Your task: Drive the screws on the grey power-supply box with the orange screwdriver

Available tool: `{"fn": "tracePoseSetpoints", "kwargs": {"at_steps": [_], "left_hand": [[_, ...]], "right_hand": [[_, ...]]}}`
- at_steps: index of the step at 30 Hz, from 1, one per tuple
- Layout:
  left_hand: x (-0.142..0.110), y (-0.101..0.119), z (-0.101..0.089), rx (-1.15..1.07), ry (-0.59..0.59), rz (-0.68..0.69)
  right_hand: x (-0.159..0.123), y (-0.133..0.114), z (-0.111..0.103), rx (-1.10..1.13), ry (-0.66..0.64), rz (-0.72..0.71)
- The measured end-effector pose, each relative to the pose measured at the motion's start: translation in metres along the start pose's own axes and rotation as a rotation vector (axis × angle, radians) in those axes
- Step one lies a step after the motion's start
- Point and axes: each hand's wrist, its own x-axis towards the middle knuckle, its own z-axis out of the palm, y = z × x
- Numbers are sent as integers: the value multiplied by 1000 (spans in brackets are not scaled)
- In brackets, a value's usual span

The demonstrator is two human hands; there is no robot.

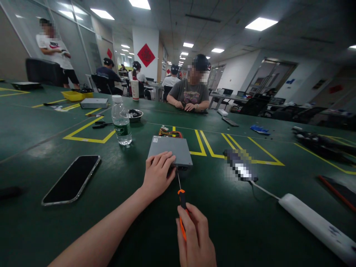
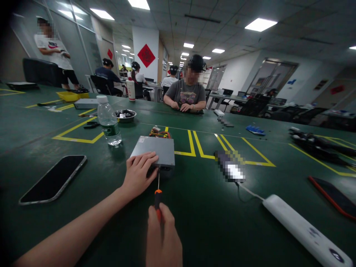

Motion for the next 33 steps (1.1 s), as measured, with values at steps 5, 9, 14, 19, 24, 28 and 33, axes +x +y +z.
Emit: {"fn": "tracePoseSetpoints", "kwargs": {"at_steps": [5, 9, 14, 19, 24, 28, 33], "left_hand": [[0, 0, -1, 11, 10, -1], [0, 0, -1, 10, 13, -3], [0, 1, -1, 9, 6, -9], [0, 1, -1, 1, -3, -8], [0, 1, -1, 4, 4, -7], [0, 1, -1, 2, -1, -3], [0, 0, -2, -2, -7, 0]], "right_hand": [[10, 14, -7, -64, 12, -116], [8, 9, -4, -121, -11, -142], [9, 3, -5, -174, -4, -198], [17, 8, -11, -81, 9, -133], [15, -3, -9, 25, -25, 9], [10, -8, -6, -9, 4, 12], [11, 9, -9, -116, 15, -154]]}}
